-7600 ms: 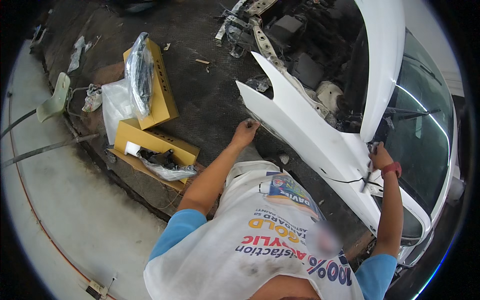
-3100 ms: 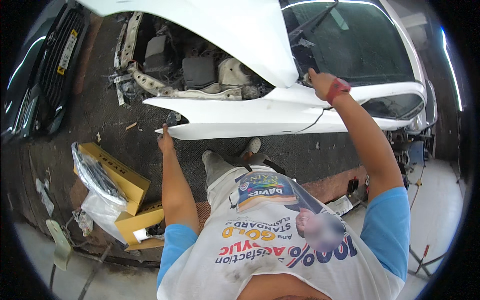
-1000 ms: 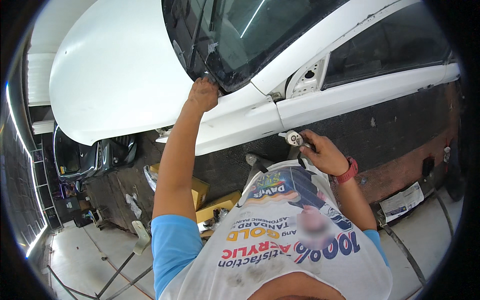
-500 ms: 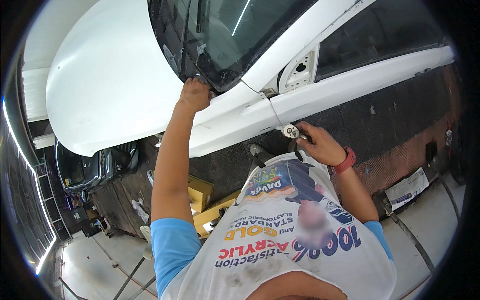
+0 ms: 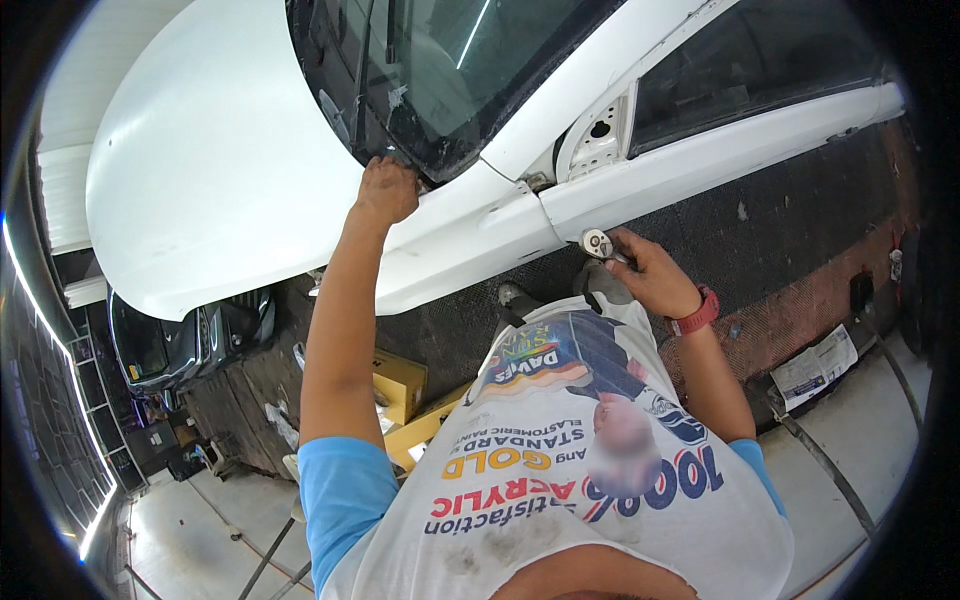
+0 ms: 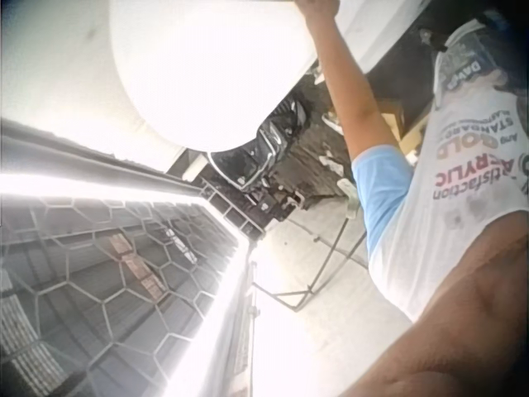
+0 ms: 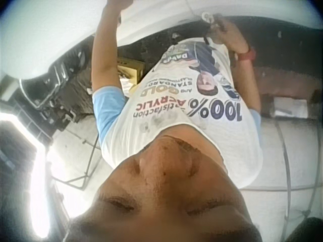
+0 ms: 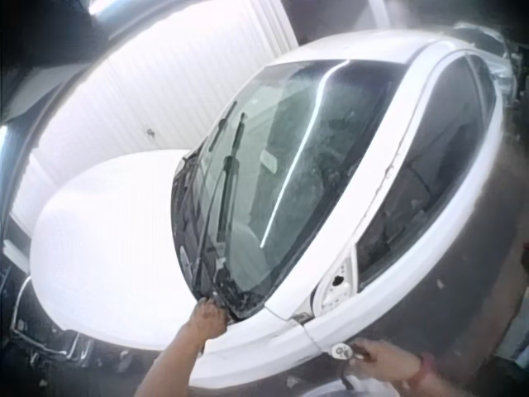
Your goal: The person removes a white car bumper from a vehicle, then sits on the floor and uses pliers to strip wires and manipulate the bumper's internal components.
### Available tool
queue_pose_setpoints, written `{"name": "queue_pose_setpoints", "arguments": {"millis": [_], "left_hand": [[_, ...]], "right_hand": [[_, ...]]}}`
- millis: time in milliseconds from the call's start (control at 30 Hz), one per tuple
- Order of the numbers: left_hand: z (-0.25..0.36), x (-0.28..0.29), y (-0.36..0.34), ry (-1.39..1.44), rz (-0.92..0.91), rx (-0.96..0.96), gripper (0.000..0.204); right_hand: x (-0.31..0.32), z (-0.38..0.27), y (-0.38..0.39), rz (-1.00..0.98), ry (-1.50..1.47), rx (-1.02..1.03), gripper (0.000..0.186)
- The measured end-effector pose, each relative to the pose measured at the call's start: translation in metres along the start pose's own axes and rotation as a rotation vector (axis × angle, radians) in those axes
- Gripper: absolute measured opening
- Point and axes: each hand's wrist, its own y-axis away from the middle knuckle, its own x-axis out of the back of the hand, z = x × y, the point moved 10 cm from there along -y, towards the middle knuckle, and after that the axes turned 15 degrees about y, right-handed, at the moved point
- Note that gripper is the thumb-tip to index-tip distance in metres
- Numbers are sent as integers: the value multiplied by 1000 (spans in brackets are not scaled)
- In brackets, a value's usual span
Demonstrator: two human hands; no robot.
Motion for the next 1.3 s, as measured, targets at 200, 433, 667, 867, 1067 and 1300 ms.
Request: {"name": "queue_pose_setpoints", "arguments": {"millis": [200,433,667,867,1067,1300], "left_hand": [[1,1,-1,8,-18,-43,32],[2,13,9,-24,160,-67,29],[-1,-4,5,26,47,-85,28],[2,3,-1,67,92,-125,26],[-2,-5,-3,32,46,-20,27],[-5,-15,-5,100,-30,15,30]], "right_hand": [[1,6,-3,-29,5,-47,29],[-6,10,-3,-31,-80,-34,34],[-9,8,-3,-93,-52,-60,37],[-17,23,2,-121,-113,-121,42],[-19,28,7,-136,-183,-110,36],[-19,36,7,-136,-58,-94,31]]}}
